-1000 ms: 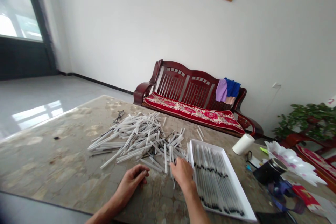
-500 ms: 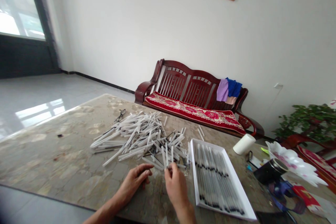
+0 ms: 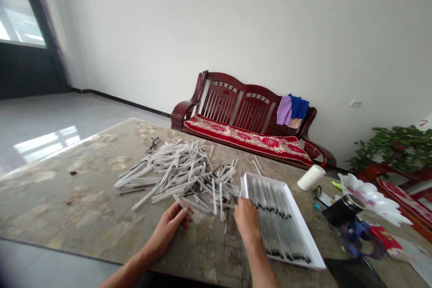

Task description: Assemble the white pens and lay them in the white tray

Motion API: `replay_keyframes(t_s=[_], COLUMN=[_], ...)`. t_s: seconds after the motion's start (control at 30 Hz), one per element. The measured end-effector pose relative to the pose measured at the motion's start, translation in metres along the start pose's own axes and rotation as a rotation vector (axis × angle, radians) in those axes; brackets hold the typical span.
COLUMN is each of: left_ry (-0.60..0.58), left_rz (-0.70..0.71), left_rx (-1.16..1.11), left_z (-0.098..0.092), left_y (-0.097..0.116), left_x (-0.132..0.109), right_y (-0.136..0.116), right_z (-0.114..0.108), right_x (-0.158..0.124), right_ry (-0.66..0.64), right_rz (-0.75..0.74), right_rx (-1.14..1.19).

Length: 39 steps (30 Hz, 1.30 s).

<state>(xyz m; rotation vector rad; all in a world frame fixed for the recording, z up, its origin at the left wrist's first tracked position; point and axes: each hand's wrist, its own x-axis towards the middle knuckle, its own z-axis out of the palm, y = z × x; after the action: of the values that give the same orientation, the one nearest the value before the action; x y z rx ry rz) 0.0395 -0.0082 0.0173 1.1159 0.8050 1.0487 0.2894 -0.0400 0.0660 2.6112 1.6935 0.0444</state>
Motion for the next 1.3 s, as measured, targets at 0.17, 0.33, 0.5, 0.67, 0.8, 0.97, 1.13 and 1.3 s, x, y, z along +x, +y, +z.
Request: replay_keyframes(t_s=[0.17,0.33,0.5,0.67,0.8,0.97,1.13,1.3], left_ry=[0.034,0.055,0.054,0.088,0.131,0.179,0.212,0.281], left_rz=[-0.012,-0.019,-0.013,-0.039,-0.076,-0.111,-0.137,-0.201], left_rx=[-0.037,-0.062,-0.065,-0.125,-0.214,-0.317,-0.388,-0.519], left_z=[0.002,0.002,0.001,0.0,0.0,0.0,-0.002,-0.004], left_y=[0.002,0.001,0.0,-0.002,-0.001,0.0,0.0,0.001], left_x=[0.0,0.001,0.002,0.004,0.005,0.005,0.006,0.009], right_y=[-0.008,-0.012,-0.01,0.002,0.016,0.029,0.044,0.021], right_z=[0.003,0.004,-0.002,-0.02,-0.033,-0.036,-0.038,-0.024], right_x=[0.013,0.018,0.021,0.022,0.021,0.019,0.026,0.008], right_ry=[-0.056,-0.076,-0.117,-0.113,-0.114,-0.123,-0.06,-0.07], right_rz=[-0.013,0.015,-0.039,-0.087,-0.124,-0.146,-0.114,0.1], right_rx=[-0.127,-0.159,-0.192,-0.193,-0.171,-0.139,-0.021,0.703])
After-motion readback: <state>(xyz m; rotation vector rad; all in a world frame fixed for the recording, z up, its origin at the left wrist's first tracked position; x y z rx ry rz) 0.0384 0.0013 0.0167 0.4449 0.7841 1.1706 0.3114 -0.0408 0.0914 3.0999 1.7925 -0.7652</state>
